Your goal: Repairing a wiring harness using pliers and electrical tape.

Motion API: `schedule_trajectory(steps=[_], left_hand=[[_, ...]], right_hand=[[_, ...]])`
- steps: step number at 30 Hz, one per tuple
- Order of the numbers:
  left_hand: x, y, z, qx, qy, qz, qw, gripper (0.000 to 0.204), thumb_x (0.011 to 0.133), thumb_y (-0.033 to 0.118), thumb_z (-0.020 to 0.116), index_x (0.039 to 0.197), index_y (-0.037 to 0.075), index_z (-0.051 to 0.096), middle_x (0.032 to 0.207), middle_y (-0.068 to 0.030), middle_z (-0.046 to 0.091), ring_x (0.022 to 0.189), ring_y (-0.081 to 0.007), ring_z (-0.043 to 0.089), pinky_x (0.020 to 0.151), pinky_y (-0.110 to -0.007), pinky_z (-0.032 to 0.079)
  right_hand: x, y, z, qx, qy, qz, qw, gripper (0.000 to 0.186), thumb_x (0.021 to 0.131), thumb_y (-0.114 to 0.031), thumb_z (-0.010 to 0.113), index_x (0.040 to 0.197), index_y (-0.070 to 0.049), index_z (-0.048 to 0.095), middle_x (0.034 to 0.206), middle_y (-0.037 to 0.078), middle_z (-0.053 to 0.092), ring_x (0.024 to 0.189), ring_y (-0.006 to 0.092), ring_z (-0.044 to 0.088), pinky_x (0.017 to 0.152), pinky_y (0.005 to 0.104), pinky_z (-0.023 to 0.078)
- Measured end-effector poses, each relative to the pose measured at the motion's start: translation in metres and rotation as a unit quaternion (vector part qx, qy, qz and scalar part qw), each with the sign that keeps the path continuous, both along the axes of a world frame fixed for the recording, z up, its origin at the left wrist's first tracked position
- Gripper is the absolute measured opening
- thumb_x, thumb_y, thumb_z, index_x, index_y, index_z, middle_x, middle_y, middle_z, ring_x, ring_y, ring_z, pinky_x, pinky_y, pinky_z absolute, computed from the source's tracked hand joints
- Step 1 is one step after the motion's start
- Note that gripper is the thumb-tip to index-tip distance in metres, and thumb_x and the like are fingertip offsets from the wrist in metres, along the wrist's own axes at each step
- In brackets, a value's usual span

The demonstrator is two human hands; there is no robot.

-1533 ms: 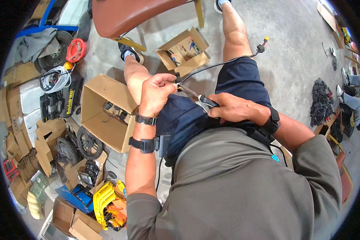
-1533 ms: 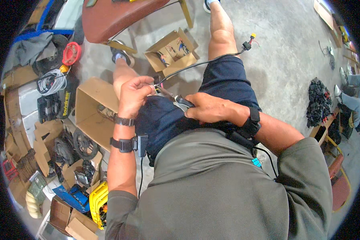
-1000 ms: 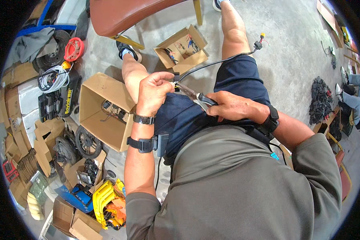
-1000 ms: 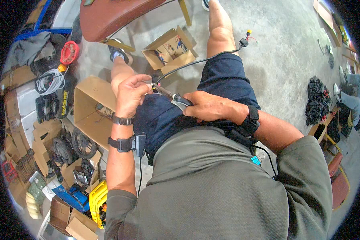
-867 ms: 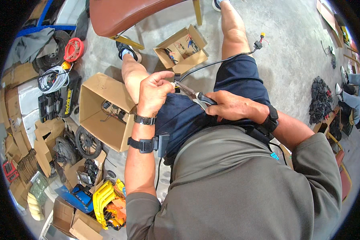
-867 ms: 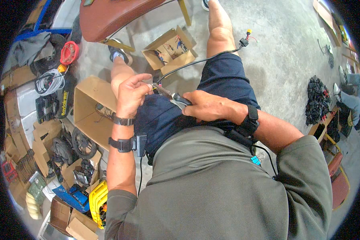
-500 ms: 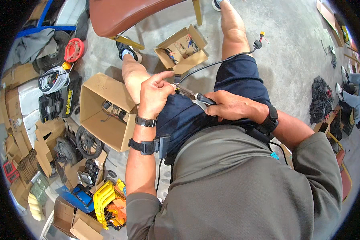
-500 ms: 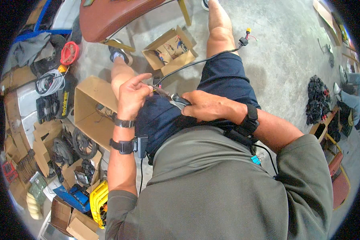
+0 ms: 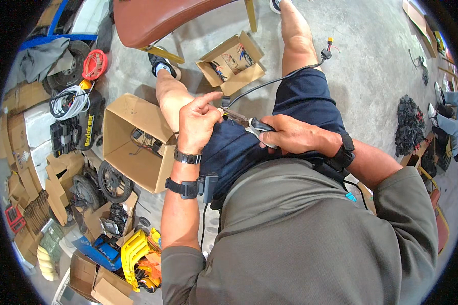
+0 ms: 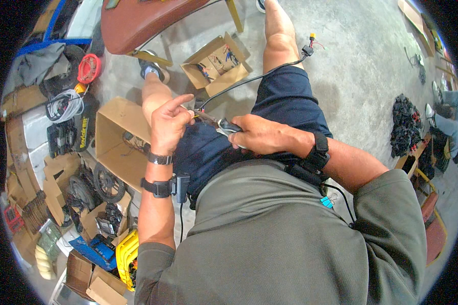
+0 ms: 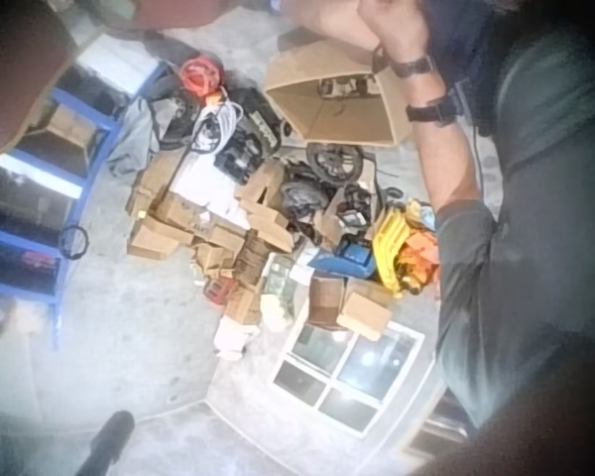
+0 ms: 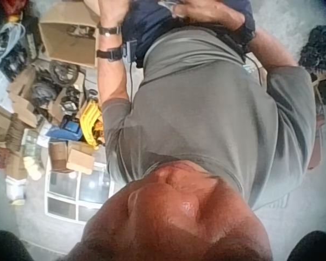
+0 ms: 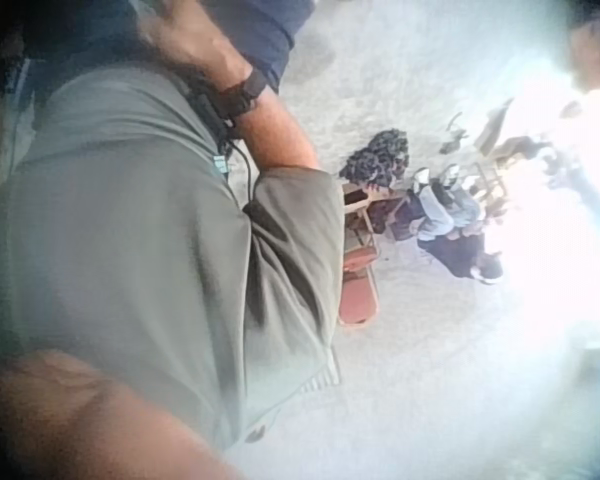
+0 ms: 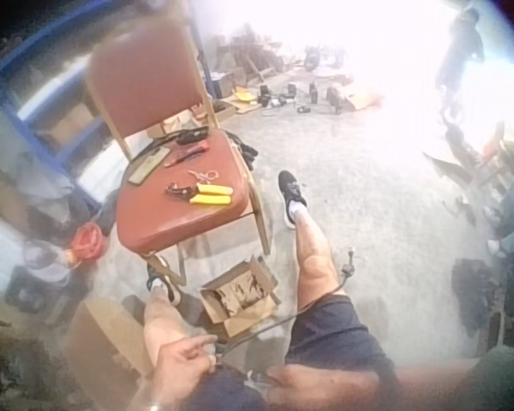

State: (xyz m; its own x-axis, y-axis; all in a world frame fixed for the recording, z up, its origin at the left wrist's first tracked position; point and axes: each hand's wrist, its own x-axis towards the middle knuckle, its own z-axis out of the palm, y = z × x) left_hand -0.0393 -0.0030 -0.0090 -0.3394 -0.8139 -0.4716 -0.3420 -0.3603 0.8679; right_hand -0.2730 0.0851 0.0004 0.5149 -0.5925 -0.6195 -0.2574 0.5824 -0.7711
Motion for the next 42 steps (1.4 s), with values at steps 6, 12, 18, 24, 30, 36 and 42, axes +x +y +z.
schedule_trajectory(steps=[6, 12, 18, 24, 30, 36, 42], left_hand=[[-0.001, 0.001, -0.001, -0.014, 0.017, 0.026, 0.999, 0.041, 0.081, -0.007, 0.063, 0.121, -0.002, 0.066, 0.071, -0.0036, 0.067, 0.055, -0.0055, 0.053, 0.051, -0.021, 0.041], [-0.003, 0.001, 0.002, -0.014, -0.004, 0.03, 0.999, 0.042, 0.08, -0.011, 0.061, 0.121, -0.003, 0.065, 0.073, -0.0041, 0.067, 0.064, -0.0085, 0.061, 0.062, -0.023, 0.05], [0.001, 0.0, -0.005, 0.009, 0.0, 0.038, 0.999, 0.042, 0.081, -0.005, 0.063, 0.123, -0.001, 0.064, 0.074, -0.0058, 0.068, 0.047, -0.0042, 0.048, 0.041, -0.018, 0.035], [0.008, -0.007, -0.001, 0.031, 0.029, 0.028, 0.999, 0.041, 0.083, -0.003, 0.063, 0.124, -0.002, 0.063, 0.075, -0.0064, 0.068, 0.049, -0.0051, 0.051, 0.042, -0.018, 0.037], [0.004, -0.014, -0.002, 0.05, 0.037, 0.025, 0.998, 0.038, 0.085, -0.001, 0.064, 0.123, -0.002, 0.064, 0.073, -0.0048, 0.067, 0.051, -0.005, 0.052, 0.042, -0.018, 0.037], [0.007, -0.01, -0.015, 0.005, -0.049, -0.027, 0.998, 0.032, 0.083, 0.0, 0.071, 0.115, -0.002, 0.068, 0.07, -0.001, 0.066, 0.061, -0.0054, 0.057, 0.056, -0.022, 0.045], [0.001, -0.007, -0.014, 0.005, -0.026, -0.011, 1.0, 0.034, 0.082, -0.002, 0.068, 0.116, -0.001, 0.068, 0.071, 0.0025, 0.062, 0.062, -0.0029, 0.049, 0.055, -0.021, 0.041]], right_hand=[[0.004, 0.004, -0.003, -0.03, -0.027, -0.02, 0.999, 0.026, 0.099, -0.023, 0.054, 0.098, 0.003, 0.057, 0.083, 0.009, 0.064, 0.076, 0.018, 0.061, 0.068, 0.0356, 0.049], [0.007, 0.009, -0.004, -0.063, 0.004, -0.026, 0.998, 0.026, 0.098, -0.022, 0.055, 0.097, 0.003, 0.056, 0.081, 0.012, 0.064, 0.073, 0.0217, 0.062, 0.068, 0.0377, 0.049], [0.005, 0.008, -0.016, -0.093, -0.003, -0.006, 0.996, 0.029, 0.097, -0.025, 0.056, 0.099, 0.004, 0.055, 0.08, 0.013, 0.063, 0.073, 0.0224, 0.064, 0.067, 0.038, 0.051], [-0.019, 0.001, -0.016, -0.031, -0.002, 0.028, 0.999, 0.028, 0.097, -0.025, 0.054, 0.104, 0.001, 0.055, 0.084, 0.011, 0.063, 0.073, 0.0206, 0.064, 0.065, 0.0363, 0.053], [-0.045, -0.016, 0.001, -0.007, -0.012, -0.008, 1.0, 0.03, 0.097, -0.026, 0.058, 0.112, 0.0, 0.06, 0.088, 0.007, 0.065, 0.082, 0.0142, 0.063, 0.063, 0.0296, 0.055], [-0.056, -0.075, 0.033, -0.137, 0.07, -0.018, 0.988, 0.037, 0.096, -0.03, 0.057, 0.116, 0.002, 0.06, 0.081, 0.01, 0.065, 0.075, 0.0181, 0.064, 0.066, 0.0326, 0.051], [-0.063, -0.178, 0.047, -0.317, 0.147, -0.072, 0.934, 0.046, 0.098, -0.035, 0.053, 0.124, 0.003, 0.057, 0.09, 0.02, 0.068, 0.081, 0.0309, 0.067, 0.075, 0.0395, 0.052]])
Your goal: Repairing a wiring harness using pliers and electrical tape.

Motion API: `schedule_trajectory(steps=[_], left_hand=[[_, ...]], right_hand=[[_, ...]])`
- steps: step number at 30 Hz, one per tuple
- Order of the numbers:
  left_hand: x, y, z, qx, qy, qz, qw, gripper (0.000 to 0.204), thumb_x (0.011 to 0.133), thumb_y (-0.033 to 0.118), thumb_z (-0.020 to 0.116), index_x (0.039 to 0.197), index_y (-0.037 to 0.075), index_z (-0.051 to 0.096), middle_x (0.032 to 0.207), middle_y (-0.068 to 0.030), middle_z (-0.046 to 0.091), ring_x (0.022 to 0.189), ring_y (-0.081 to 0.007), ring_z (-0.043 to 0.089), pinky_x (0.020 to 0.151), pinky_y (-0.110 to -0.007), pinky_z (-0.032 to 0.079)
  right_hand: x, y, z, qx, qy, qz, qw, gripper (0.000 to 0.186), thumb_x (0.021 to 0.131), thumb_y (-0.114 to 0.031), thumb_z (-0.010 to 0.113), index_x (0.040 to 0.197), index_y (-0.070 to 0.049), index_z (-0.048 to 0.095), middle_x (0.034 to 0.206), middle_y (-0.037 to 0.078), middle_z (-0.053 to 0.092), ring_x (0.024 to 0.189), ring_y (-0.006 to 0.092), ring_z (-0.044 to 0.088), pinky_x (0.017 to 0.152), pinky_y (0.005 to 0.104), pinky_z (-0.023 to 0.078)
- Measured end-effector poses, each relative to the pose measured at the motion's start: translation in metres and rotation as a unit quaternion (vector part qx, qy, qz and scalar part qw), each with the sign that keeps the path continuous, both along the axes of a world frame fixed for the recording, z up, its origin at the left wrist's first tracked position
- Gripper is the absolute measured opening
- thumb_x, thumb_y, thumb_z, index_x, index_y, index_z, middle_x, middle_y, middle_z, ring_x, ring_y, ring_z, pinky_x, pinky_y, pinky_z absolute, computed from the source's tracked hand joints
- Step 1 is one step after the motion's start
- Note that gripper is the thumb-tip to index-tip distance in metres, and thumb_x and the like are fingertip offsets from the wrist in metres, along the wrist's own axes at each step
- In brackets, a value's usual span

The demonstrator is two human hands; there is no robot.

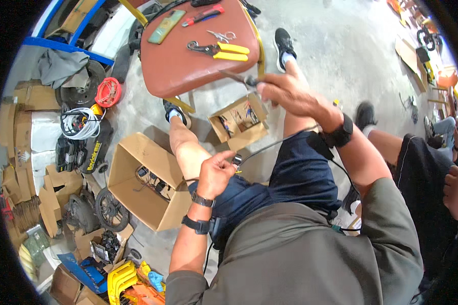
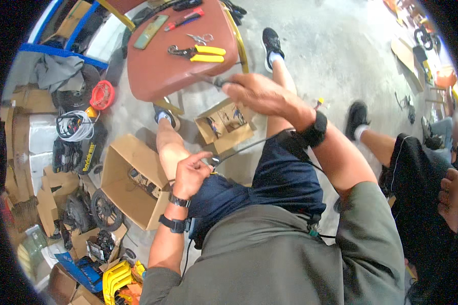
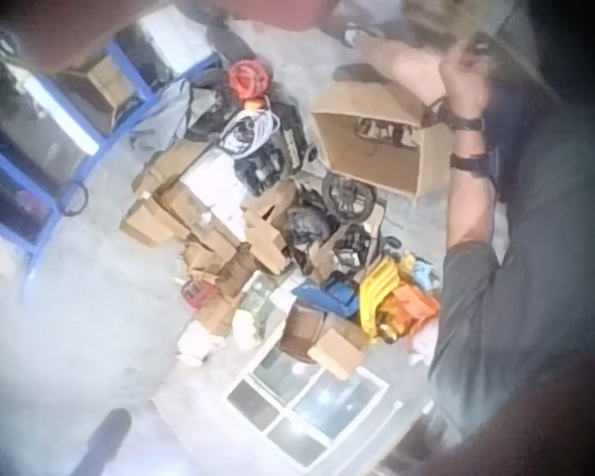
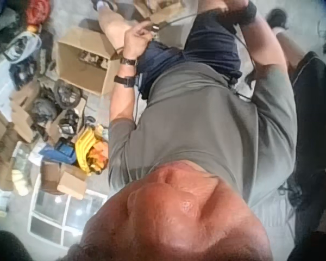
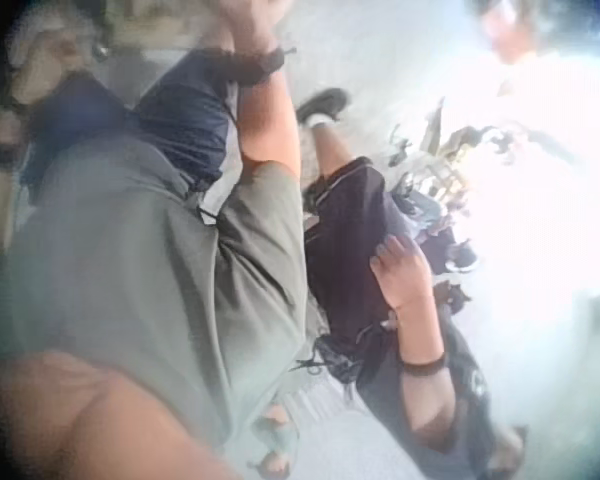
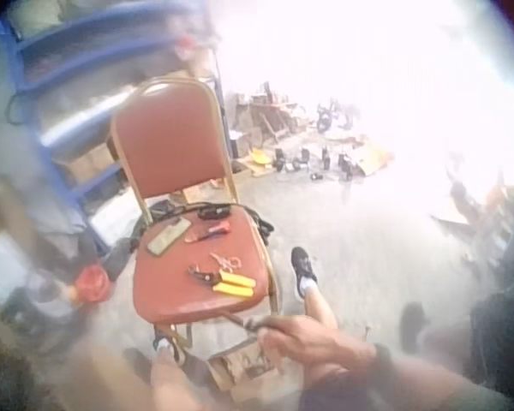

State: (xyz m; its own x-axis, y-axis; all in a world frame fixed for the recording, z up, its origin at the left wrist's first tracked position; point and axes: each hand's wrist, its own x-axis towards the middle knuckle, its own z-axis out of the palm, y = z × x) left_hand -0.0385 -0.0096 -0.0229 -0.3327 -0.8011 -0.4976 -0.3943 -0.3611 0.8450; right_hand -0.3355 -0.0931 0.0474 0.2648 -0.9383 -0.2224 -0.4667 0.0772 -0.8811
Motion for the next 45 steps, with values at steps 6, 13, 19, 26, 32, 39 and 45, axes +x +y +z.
schedule_trajectory(steps=[6, 13, 19, 26, 32, 39, 45], left_hand=[[0.007, -0.015, 0.014, 0.117, 0.049, -0.008, 0.992, 0.032, 0.092, 0.004, 0.062, 0.124, 0.0, 0.063, 0.08, -0.0033, 0.068, 0.064, -0.0069, 0.058, 0.059, -0.023, 0.05], [0.028, -0.038, 0.015, 0.118, 0.053, -0.08, 0.988, 0.033, 0.098, 0.006, 0.053, 0.13, 0.0, 0.06, 0.09, -0.0059, 0.07, 0.069, -0.0079, 0.057, 0.062, -0.021, 0.049], [0.038, -0.045, 0.023, 0.117, 0.123, -0.051, 0.984, 0.041, 0.09, -0.006, 0.055, 0.131, 0.0, 0.059, 0.097, -0.0081, 0.07, 0.08, -0.0094, 0.062, 0.07, -0.023, 0.051], [0.034, -0.03, 0.019, 0.039, 0.035, -0.038, 0.998, 0.043, 0.085, -0.011, 0.063, 0.127, -0.001, 0.06, 0.101, -0.0075, 0.07, 0.092, -0.0116, 0.065, 0.082, -0.026, 0.052], [0.034, -0.007, 0.007, -0.026, 0.019, 0.017, 0.999, 0.04, 0.084, -0.006, 0.067, 0.123, 0.003, 0.067, 0.094, -0.0078, 0.072, 0.084, -0.0112, 0.065, 0.078, -0.026, 0.053], [0.026, 0.01, 0.021, -0.034, 0.0, 0.014, 0.999, 0.041, 0.083, -0.006, 0.067, 0.123, 0.004, 0.067, 0.094, -0.0079, 0.072, 0.086, -0.0115, 0.065, 0.079, -0.026, 0.053], [0.03, 0.024, 0.019, -0.05, 0.003, 0.012, 0.999, 0.045, 0.083, -0.006, 0.067, 0.126, 0.004, 0.065, 0.095, -0.0081, 0.072, 0.088, -0.0115, 0.066, 0.081, -0.026, 0.053]], right_hand=[[-0.002, -0.139, -0.022, -0.353, 0.225, 0.032, 0.908, 0.039, 0.095, -0.032, 0.057, 0.123, -0.004, 0.059, 0.109, 0.023, 0.065, 0.098, 0.0427, 0.064, 0.085, 0.0475, 0.051], [0.013, -0.207, -0.038, -0.34, 0.319, -0.017, 0.885, 0.032, 0.09, -0.023, 0.06, 0.116, -0.006, 0.064, 0.109, 0.026, 0.064, 0.104, 0.0441, 0.059, 0.092, 0.052, 0.047], [0.013, -0.168, -0.032, -0.317, 0.283, -0.044, 0.904, 0.044, 0.087, -0.022, 0.061, 0.127, -0.007, 0.059, 0.126, 0.026, 0.057, 0.12, 0.0433, 0.052, 0.103, 0.0494, 0.041], [0.06, 0.031, -0.068, -0.132, 0.031, 0.096, 0.986, 0.025, 0.088, -0.007, 0.066, 0.113, -0.005, 0.066, 0.101, 0.014, 0.066, 0.1, 0.0319, 0.064, 0.089, 0.0392, 0.05], [0.087, 0.095, -0.072, -0.142, -0.018, 0.048, 0.989, 0.038, 0.081, -0.009, 0.068, 0.118, -0.004, 0.063, 0.108, 0.02, 0.063, 0.102, 0.0397, 0.06, 0.09, 0.0469, 0.049], [0.084, 0.097, -0.093, -0.13, -0.021, 0.054, 0.99, 0.028, 0.096, -0.017, 0.054, 0.12, -0.003, 0.061, 0.101, 0.021, 0.064, 0.094, 0.0413, 0.062, 0.083, 0.0464, 0.049], [0.1, 0.075, -0.091, 0.102, 0.013, 0.115, 0.988, 0.044, 0.095, -0.037, 0.051, 0.11, 0.002, 0.067, 0.099, 0.027, 0.068, 0.097, 0.0437, 0.064, 0.087, 0.0479, 0.049]])
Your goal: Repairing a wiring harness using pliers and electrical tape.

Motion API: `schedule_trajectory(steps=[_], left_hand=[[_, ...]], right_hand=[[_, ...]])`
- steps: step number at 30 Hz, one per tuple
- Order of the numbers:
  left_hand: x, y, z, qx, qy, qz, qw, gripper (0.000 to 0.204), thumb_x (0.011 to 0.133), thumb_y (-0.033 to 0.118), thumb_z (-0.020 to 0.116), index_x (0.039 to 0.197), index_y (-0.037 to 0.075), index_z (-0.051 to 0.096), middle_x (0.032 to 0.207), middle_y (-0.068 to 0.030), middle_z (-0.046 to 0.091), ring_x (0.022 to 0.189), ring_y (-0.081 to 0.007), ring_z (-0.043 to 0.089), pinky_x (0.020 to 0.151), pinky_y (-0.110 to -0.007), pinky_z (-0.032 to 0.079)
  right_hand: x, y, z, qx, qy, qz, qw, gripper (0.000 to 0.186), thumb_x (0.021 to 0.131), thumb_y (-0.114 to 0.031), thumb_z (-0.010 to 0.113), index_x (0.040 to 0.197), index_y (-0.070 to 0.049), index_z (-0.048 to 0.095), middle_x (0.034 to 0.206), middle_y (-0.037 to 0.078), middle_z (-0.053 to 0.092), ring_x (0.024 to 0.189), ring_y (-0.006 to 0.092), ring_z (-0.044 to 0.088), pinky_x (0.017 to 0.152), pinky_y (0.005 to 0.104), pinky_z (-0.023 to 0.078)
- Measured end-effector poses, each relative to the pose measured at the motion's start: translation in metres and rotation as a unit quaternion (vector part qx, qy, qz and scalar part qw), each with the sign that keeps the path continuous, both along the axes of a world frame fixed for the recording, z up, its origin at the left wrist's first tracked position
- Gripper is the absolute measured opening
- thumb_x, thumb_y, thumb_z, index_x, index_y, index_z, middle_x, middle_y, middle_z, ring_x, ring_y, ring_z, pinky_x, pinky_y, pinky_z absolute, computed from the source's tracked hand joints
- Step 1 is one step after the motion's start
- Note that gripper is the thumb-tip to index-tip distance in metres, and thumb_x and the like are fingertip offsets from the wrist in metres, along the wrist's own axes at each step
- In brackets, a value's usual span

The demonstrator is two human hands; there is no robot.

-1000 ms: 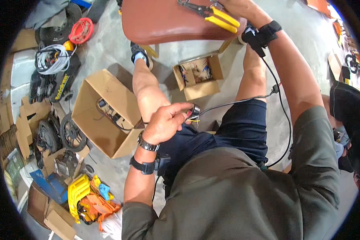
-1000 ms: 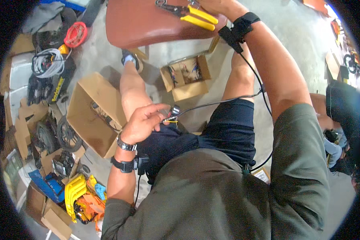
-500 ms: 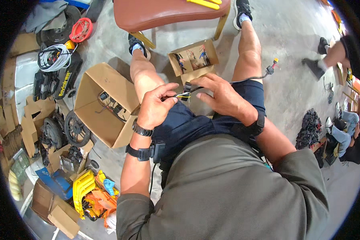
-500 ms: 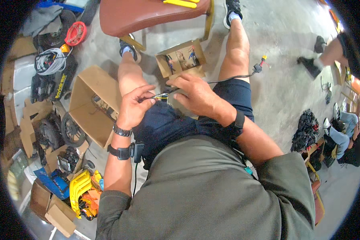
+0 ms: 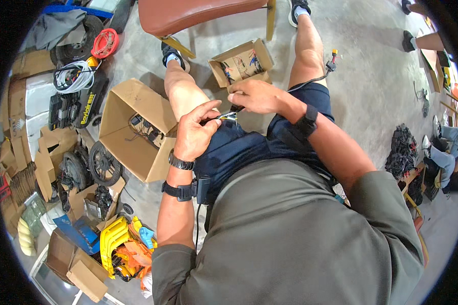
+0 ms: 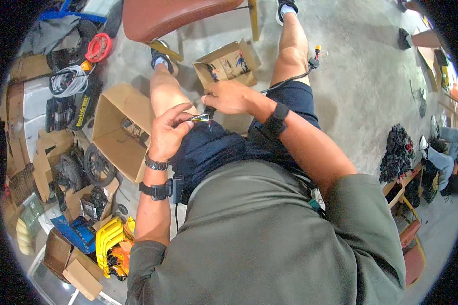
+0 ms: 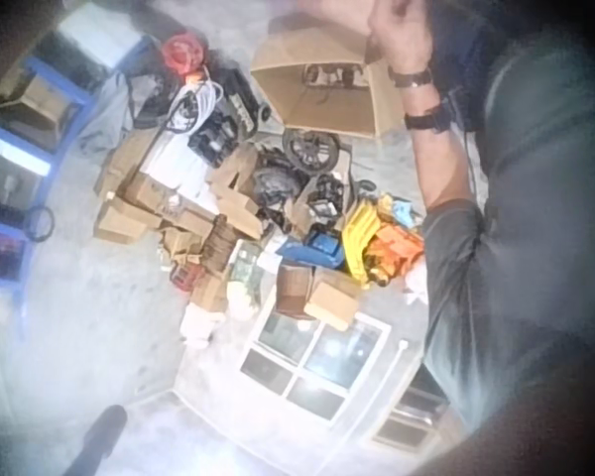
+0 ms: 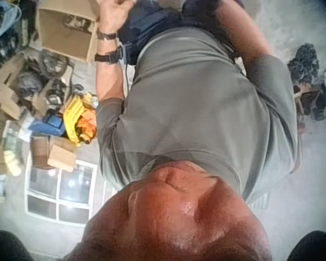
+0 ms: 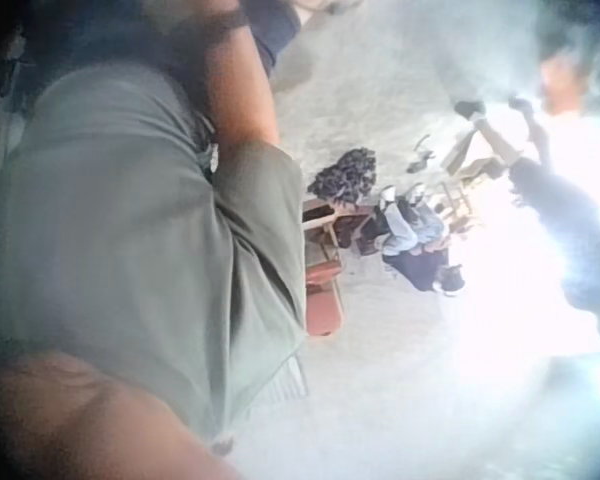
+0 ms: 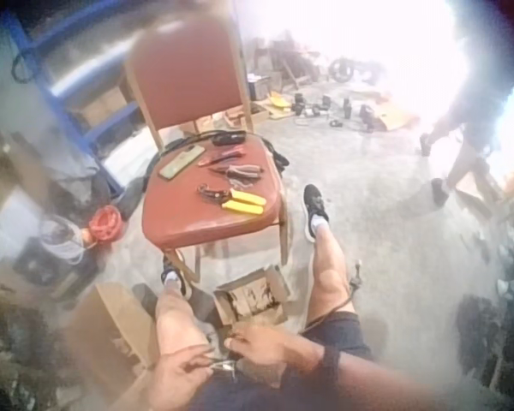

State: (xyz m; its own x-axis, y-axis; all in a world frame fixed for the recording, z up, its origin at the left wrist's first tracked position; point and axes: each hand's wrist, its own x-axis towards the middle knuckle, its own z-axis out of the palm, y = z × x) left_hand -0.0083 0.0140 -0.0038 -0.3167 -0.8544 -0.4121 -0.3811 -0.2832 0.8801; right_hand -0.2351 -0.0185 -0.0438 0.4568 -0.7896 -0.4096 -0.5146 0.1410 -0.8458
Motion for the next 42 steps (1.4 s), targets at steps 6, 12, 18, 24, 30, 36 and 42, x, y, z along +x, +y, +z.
schedule_trajectory(steps=[6, 12, 18, 24, 30, 36, 42], left_hand=[[-0.002, 0.007, 0.003, -0.035, -0.025, -0.005, 0.999, 0.046, 0.083, -0.007, 0.067, 0.127, 0.005, 0.063, 0.097, -0.0074, 0.071, 0.089, -0.0113, 0.065, 0.082, -0.026, 0.052], [0.001, 0.01, -0.001, -0.048, -0.017, 0.003, 0.999, 0.044, 0.082, -0.006, 0.069, 0.125, 0.004, 0.065, 0.099, -0.0072, 0.071, 0.088, -0.011, 0.065, 0.081, -0.026, 0.053], [0.002, 0.008, -0.005, -0.047, -0.024, 0.013, 0.999, 0.038, 0.083, -0.003, 0.069, 0.12, 0.003, 0.067, 0.096, -0.007, 0.072, 0.086, -0.0105, 0.065, 0.08, -0.027, 0.054], [-0.001, 0.001, -0.006, 0.018, 0.016, 0.04, 0.999, 0.034, 0.088, -0.003, 0.065, 0.122, -0.002, 0.064, 0.093, -0.0078, 0.071, 0.082, -0.0112, 0.065, 0.068, -0.024, 0.052], [0.001, -0.007, -0.009, 0.085, 0.068, 0.072, 0.991, 0.037, 0.085, -0.008, 0.064, 0.121, -0.004, 0.064, 0.085, -0.0097, 0.071, 0.071, -0.011, 0.065, 0.059, -0.023, 0.05], [0.001, -0.008, -0.012, 0.069, 0.058, 0.043, 0.995, 0.039, 0.087, -0.005, 0.064, 0.126, -0.004, 0.06, 0.088, -0.0106, 0.07, 0.078, -0.0158, 0.067, 0.067, -0.026, 0.052], [0.007, -0.016, -0.013, 0.081, 0.053, 0.026, 0.995, 0.035, 0.09, -0.004, 0.06, 0.126, -0.004, 0.06, 0.088, -0.0107, 0.07, 0.079, -0.0158, 0.067, 0.07, -0.026, 0.052]], right_hand=[[0.009, -0.016, -0.002, 0.062, -0.051, 0.016, 0.997, 0.053, 0.089, -0.029, 0.067, 0.127, 0.006, 0.058, 0.095, 0.021, 0.071, 0.076, 0.0221, 0.07, 0.07, 0.0336, 0.055], [0.014, -0.016, -0.011, 0.081, -0.075, 0.034, 0.993, 0.053, 0.088, -0.025, 0.069, 0.128, 0.008, 0.057, 0.092, 0.017, 0.07, 0.081, 0.0187, 0.067, 0.07, 0.0297, 0.054], [0.013, -0.017, -0.016, 0.109, -0.215, -0.07, 0.968, 0.05, 0.087, -0.013, 0.069, 0.13, 0.008, 0.054, 0.089, 0.012, 0.069, 0.074, 0.0151, 0.063, 0.068, 0.028, 0.051], [0.013, -0.01, -0.017, 0.107, -0.269, -0.11, 0.951, 0.05, 0.087, -0.01, 0.069, 0.129, 0.01, 0.052, 0.087, 0.013, 0.07, 0.071, 0.0158, 0.063, 0.067, 0.0285, 0.051], [0.012, -0.008, -0.011, 0.097, -0.24, -0.097, 0.961, 0.047, 0.088, -0.01, 0.068, 0.13, 0.006, 0.053, 0.09, 0.011, 0.069, 0.075, 0.0142, 0.063, 0.07, 0.0276, 0.052], [0.012, -0.002, -0.021, 0.046, -0.181, -0.084, 0.979, 0.043, 0.091, -0.012, 0.065, 0.129, 0.004, 0.054, 0.092, 0.011, 0.07, 0.079, 0.016, 0.064, 0.075, 0.0296, 0.053], [-0.003, 0.019, -0.011, -0.151, -0.048, -0.075, 0.984, 0.034, 0.087, -0.015, 0.067, 0.117, -0.001, 0.063, 0.101, 0.016, 0.067, 0.093, 0.0297, 0.064, 0.086, 0.0393, 0.051]])
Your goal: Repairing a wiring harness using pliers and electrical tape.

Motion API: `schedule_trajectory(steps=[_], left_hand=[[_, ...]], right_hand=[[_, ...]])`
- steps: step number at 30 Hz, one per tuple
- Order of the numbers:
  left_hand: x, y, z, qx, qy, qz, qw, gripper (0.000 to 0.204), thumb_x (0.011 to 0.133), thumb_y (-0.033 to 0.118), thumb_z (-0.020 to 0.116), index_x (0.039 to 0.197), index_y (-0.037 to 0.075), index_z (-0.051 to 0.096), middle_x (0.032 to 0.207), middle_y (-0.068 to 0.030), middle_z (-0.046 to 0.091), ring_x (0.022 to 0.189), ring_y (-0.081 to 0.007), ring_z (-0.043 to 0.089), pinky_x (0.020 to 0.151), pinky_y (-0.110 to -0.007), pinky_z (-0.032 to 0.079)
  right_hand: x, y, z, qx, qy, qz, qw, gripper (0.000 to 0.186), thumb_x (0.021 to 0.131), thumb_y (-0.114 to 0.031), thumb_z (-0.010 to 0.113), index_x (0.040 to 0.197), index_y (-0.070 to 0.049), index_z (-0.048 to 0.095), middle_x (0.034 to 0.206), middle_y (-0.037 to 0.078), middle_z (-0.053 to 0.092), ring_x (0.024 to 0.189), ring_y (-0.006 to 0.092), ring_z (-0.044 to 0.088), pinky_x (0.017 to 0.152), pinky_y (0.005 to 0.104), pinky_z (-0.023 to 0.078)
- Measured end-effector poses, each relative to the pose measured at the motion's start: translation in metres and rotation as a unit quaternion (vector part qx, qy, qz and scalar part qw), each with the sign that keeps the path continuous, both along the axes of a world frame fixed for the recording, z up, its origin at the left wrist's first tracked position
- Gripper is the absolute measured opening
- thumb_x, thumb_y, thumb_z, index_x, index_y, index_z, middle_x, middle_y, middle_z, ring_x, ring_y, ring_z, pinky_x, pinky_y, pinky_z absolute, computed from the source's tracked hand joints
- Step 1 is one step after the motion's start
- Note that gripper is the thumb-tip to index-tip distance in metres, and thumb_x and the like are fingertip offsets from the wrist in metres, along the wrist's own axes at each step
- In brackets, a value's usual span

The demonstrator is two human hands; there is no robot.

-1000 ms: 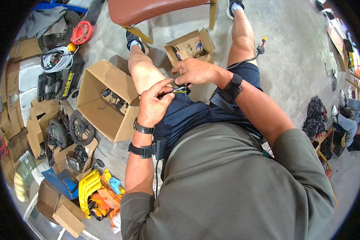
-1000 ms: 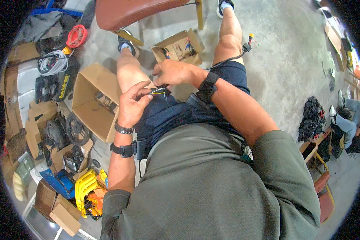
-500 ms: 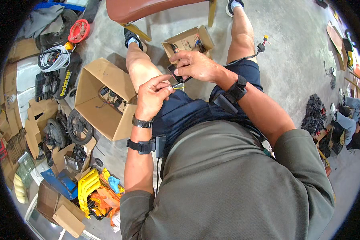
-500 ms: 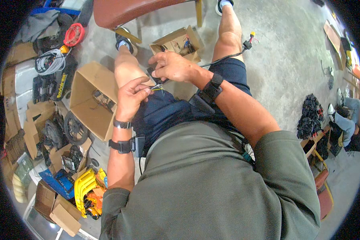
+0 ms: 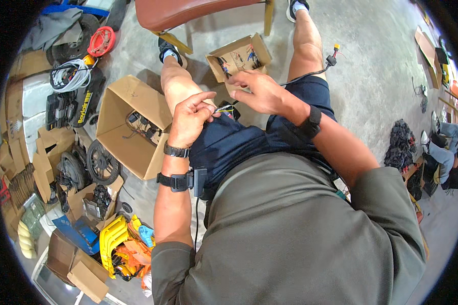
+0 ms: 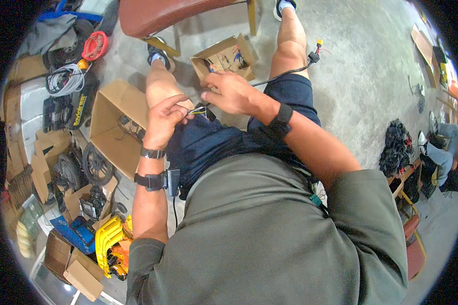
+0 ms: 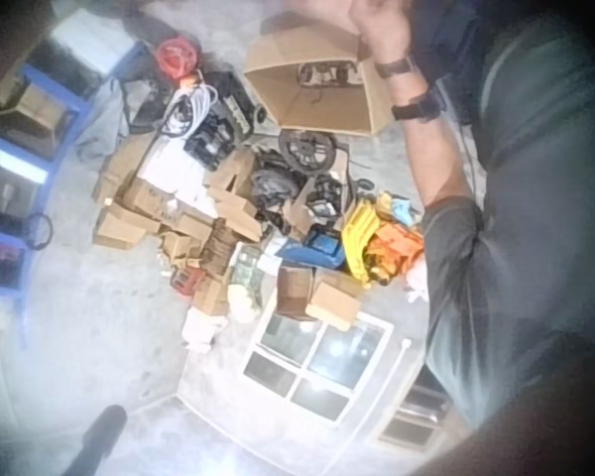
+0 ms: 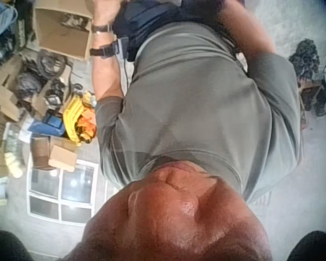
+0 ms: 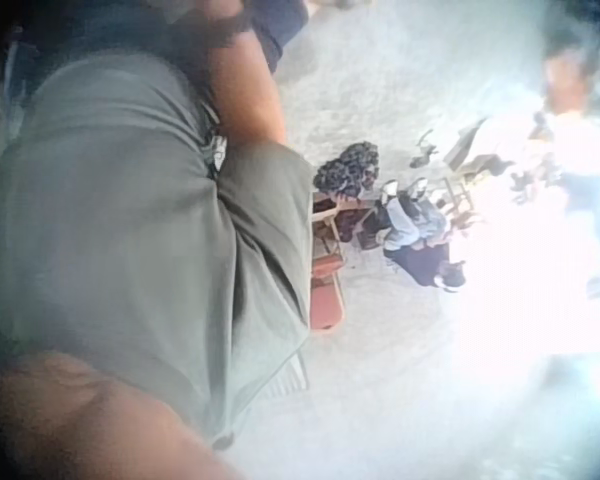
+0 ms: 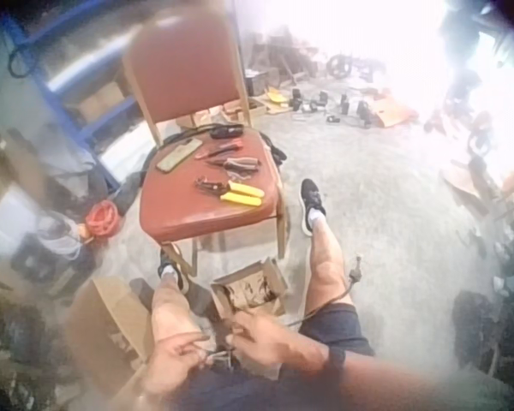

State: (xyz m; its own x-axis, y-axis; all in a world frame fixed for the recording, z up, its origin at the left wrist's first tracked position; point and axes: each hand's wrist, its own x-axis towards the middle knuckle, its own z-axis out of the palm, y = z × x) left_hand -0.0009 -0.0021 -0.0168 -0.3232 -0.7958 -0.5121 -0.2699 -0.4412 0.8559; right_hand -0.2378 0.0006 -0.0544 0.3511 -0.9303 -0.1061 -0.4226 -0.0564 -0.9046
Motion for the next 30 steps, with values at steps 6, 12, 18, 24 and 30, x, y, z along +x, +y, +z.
schedule_trajectory(steps=[6, 12, 18, 24, 30], left_hand=[[0.0, -0.006, 0.0, 0.004, -0.003, -0.024, 1.0, 0.039, 0.088, -0.006, 0.061, 0.126, -0.005, 0.059, 0.092, -0.0113, 0.07, 0.082, -0.0157, 0.067, 0.072, -0.026, 0.053], [0.001, -0.007, -0.002, 0.0, 0.015, -0.026, 1.0, 0.047, 0.08, -0.014, 0.062, 0.125, -0.004, 0.06, 0.097, -0.0094, 0.069, 0.087, -0.014, 0.065, 0.077, -0.025, 0.053], [0.0, -0.003, -0.006, -0.023, 0.007, 0.006, 1.0, 0.046, 0.078, -0.014, 0.063, 0.123, -0.003, 0.063, 0.096, -0.0082, 0.069, 0.085, -0.0112, 0.064, 0.076, -0.023, 0.053], [-0.008, -0.01, -0.007, -0.107, -0.03, 0.021, 0.994, 0.035, 0.082, -0.009, 0.063, 0.116, -0.002, 0.068, 0.093, -0.0055, 0.07, 0.082, -0.0097, 0.063, 0.074, -0.024, 0.053], [-0.009, -0.009, 0.001, -0.269, -0.109, -0.078, 0.954, 0.023, 0.081, -0.006, 0.058, 0.099, -0.001, 0.07, 0.089, -0.0108, 0.067, 0.082, -0.0208, 0.066, 0.077, -0.03, 0.052]], right_hand=[[0.0, 0.02, 0.009, -0.149, 0.002, 0.019, 0.989, 0.024, 0.071, -0.017, 0.077, 0.092, -0.009, 0.069, 0.099, 0.013, 0.06, 0.098, 0.0346, 0.056, 0.09, 0.0425, 0.046], [0.015, 0.023, 0.003, -0.161, 0.037, 0.035, 0.986, 0.015, 0.074, -0.01, 0.074, 0.086, -0.007, 0.066, 0.105, 0.011, 0.059, 0.101, 0.0319, 0.055, 0.089, 0.0421, 0.046], [0.017, 0.02, 0.011, -0.211, -0.008, 0.04, 0.977, 0.009, 0.073, -0.007, 0.072, 0.079, -0.005, 0.065, 0.104, 0.011, 0.058, 0.099, 0.0326, 0.054, 0.087, 0.0419, 0.046], [0.02, 0.021, 0.022, -0.205, -0.022, 0.053, 0.977, 0.008, 0.073, -0.007, 0.07, 0.078, -0.006, 0.065, 0.103, 0.01, 0.057, 0.097, 0.0324, 0.052, 0.087, 0.0424, 0.043], [0.012, 0.003, 0.02, -0.197, -0.066, 0.022, 0.978, 0.011, 0.077, -0.004, 0.07, 0.086, -0.007, 0.064, 0.098, 0.01, 0.06, 0.097, 0.0316, 0.058, 0.087, 0.0419, 0.046]])
